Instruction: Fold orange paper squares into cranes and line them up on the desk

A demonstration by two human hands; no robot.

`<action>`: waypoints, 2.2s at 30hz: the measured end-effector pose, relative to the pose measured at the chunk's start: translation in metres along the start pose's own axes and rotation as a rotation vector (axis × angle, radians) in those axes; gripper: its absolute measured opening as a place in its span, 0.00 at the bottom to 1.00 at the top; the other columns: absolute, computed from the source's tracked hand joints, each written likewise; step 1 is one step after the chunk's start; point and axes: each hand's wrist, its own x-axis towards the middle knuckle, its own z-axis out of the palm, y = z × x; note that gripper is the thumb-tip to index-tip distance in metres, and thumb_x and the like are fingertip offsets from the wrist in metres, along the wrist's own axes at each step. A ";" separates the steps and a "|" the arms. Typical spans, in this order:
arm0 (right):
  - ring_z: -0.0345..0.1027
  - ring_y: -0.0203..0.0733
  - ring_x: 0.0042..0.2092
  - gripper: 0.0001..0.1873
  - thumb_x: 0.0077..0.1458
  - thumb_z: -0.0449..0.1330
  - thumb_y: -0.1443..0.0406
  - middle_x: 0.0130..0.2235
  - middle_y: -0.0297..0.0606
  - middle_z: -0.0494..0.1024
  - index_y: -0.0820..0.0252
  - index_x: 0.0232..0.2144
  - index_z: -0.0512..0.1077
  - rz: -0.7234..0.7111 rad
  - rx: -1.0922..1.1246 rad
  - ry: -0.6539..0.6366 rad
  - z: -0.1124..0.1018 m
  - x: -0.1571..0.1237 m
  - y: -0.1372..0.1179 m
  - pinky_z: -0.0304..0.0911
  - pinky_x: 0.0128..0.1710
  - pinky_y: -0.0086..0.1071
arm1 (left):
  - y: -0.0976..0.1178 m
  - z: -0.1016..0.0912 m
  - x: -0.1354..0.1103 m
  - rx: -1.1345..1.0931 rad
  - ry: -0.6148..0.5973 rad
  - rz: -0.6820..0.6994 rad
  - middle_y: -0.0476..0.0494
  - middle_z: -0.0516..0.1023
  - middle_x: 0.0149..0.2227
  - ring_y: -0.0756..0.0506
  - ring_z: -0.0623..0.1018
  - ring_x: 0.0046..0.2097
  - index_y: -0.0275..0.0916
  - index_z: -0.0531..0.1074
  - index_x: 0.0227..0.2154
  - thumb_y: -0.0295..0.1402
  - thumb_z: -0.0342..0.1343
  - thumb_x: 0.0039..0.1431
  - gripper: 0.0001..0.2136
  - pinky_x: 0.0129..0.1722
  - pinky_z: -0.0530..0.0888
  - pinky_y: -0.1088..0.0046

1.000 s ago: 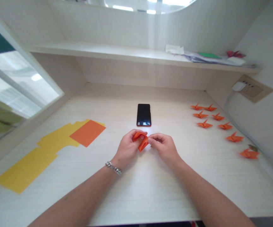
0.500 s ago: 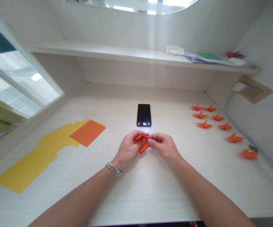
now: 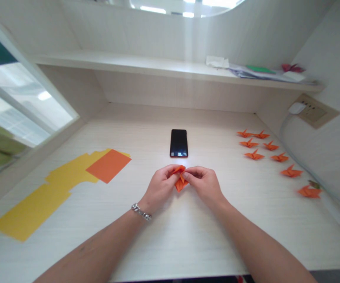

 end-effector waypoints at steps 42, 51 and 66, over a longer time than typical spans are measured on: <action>0.72 0.42 0.34 0.06 0.49 0.62 0.64 0.32 0.39 0.79 0.58 0.29 0.79 -0.159 -0.161 0.045 -0.003 -0.004 -0.009 0.66 0.34 0.32 | 0.010 0.003 -0.004 0.071 -0.153 -0.130 0.45 0.77 0.27 0.48 0.73 0.29 0.34 0.77 0.26 0.33 0.57 0.49 0.07 0.29 0.68 0.74; 0.72 0.42 0.34 0.09 0.51 0.60 0.62 0.33 0.39 0.80 0.60 0.31 0.78 -0.144 -0.172 0.035 -0.006 -0.002 -0.012 0.66 0.35 0.32 | 0.005 0.001 -0.004 0.109 -0.162 -0.130 0.47 0.76 0.25 0.48 0.73 0.27 0.34 0.75 0.25 0.33 0.56 0.49 0.07 0.27 0.67 0.75; 0.73 0.43 0.33 0.08 0.49 0.61 0.64 0.32 0.39 0.80 0.58 0.31 0.78 -0.088 -0.359 -0.017 -0.006 -0.002 -0.003 0.67 0.35 0.34 | 0.000 -0.002 -0.001 0.167 0.012 0.018 0.42 0.81 0.38 0.43 0.78 0.40 0.36 0.78 0.37 0.29 0.57 0.51 0.11 0.41 0.74 0.70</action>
